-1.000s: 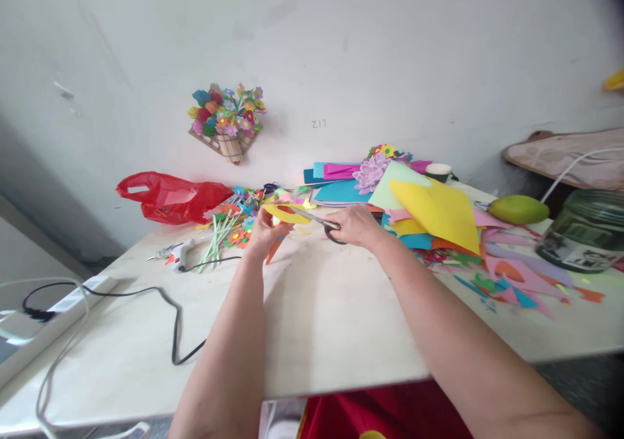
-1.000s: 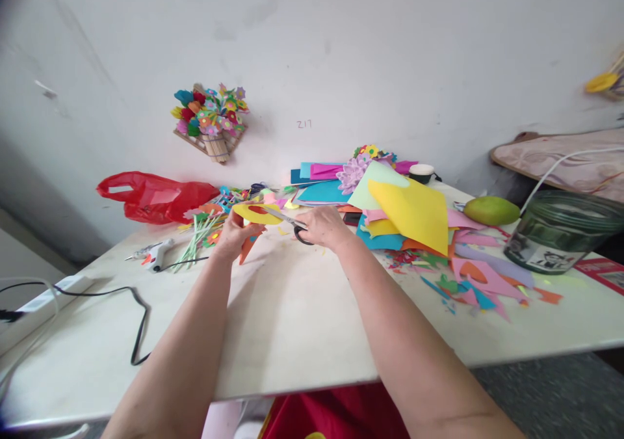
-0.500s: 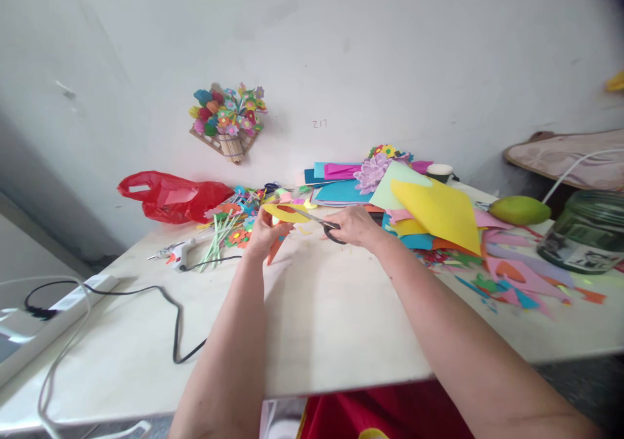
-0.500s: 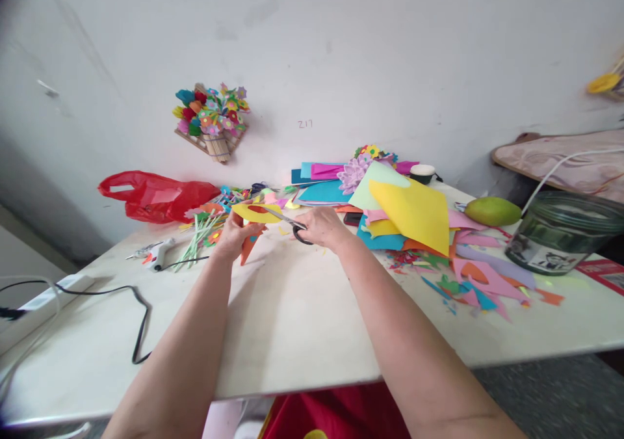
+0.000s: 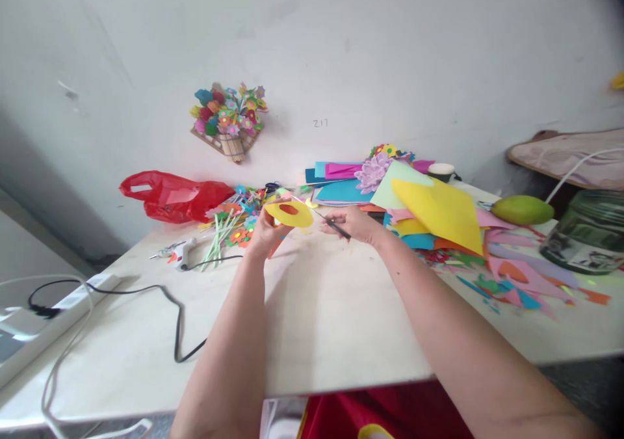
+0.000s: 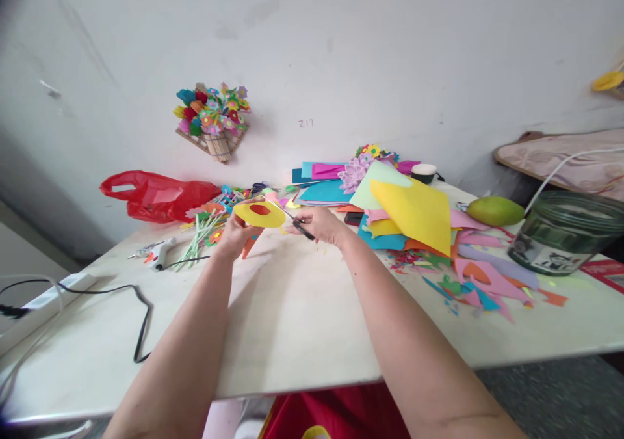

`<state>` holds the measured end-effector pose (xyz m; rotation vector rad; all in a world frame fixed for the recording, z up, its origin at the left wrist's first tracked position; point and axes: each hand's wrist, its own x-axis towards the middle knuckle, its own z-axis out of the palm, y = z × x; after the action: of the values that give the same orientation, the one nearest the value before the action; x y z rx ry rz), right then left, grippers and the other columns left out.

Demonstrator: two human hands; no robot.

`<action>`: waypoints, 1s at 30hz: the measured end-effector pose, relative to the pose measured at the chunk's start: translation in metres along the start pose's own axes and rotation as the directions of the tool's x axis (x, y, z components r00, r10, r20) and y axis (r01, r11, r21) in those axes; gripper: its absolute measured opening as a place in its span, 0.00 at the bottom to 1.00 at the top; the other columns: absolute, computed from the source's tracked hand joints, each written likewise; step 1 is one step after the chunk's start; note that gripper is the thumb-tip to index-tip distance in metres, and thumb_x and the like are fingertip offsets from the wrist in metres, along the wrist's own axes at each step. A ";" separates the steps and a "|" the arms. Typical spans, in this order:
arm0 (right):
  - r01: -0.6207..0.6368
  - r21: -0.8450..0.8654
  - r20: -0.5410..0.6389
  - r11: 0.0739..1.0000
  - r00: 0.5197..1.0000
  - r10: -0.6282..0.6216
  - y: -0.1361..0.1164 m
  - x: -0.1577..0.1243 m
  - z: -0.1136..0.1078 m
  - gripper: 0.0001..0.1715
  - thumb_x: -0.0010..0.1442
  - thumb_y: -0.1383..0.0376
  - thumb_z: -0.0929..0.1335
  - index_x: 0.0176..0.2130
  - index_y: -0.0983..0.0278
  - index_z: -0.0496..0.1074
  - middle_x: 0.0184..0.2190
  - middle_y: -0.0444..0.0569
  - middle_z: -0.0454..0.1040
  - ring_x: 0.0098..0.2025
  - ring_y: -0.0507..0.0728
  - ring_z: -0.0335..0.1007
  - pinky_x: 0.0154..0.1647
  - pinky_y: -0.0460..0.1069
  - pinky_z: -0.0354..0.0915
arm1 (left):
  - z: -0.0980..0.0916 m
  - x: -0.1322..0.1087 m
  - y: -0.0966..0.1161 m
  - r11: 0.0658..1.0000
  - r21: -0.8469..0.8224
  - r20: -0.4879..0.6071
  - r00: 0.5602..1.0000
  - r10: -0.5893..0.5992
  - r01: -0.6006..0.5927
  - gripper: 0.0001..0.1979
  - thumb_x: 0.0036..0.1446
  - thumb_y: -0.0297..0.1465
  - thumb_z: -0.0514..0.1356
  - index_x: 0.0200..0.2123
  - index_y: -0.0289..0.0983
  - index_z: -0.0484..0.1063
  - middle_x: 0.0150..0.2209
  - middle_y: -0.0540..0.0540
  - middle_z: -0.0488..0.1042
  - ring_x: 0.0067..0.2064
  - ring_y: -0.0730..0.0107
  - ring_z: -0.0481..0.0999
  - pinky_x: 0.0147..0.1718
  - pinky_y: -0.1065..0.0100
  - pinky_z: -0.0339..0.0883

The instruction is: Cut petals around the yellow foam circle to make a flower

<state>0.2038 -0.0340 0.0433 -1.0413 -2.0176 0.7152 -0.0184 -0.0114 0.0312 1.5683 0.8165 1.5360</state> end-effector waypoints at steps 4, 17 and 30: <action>-0.117 0.384 0.144 0.916 0.987 0.065 -0.005 -0.006 -0.008 0.20 0.51 0.51 0.68 0.27 0.68 0.70 0.15 0.42 0.64 0.15 0.47 0.57 0.14 0.43 0.55 | 0.001 0.000 0.000 1.000 0.004 0.012 1.000 0.003 -0.003 0.33 0.30 0.30 0.71 0.44 0.39 0.66 0.47 0.41 0.72 0.47 0.60 0.72 0.39 0.64 0.70; -0.274 0.580 0.366 0.767 0.929 0.054 0.000 -0.012 -0.013 0.28 0.48 0.47 0.68 0.37 0.69 0.71 0.17 0.45 0.70 0.16 0.49 0.62 0.15 0.44 0.56 | 0.001 0.001 -0.003 0.999 0.029 -0.040 0.999 -0.021 0.022 0.43 0.28 0.29 0.70 0.53 0.38 0.63 0.41 0.45 0.73 0.40 0.65 0.74 0.38 0.66 0.70; -0.059 0.677 -0.278 0.734 0.902 0.330 -0.001 0.011 0.009 0.25 0.38 0.58 0.75 0.34 0.64 0.65 0.21 0.38 0.67 0.21 0.47 0.62 0.20 0.43 0.56 | 0.005 -0.003 0.006 0.968 0.244 0.282 0.959 -0.018 -0.054 0.05 0.36 0.24 0.59 0.15 0.35 0.66 0.13 0.52 0.63 0.20 0.73 0.64 0.22 0.69 0.62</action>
<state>0.1914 -0.0271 0.0427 -0.8762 -1.1667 1.1339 -0.0136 -0.0173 0.0352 1.9306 0.8578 1.2164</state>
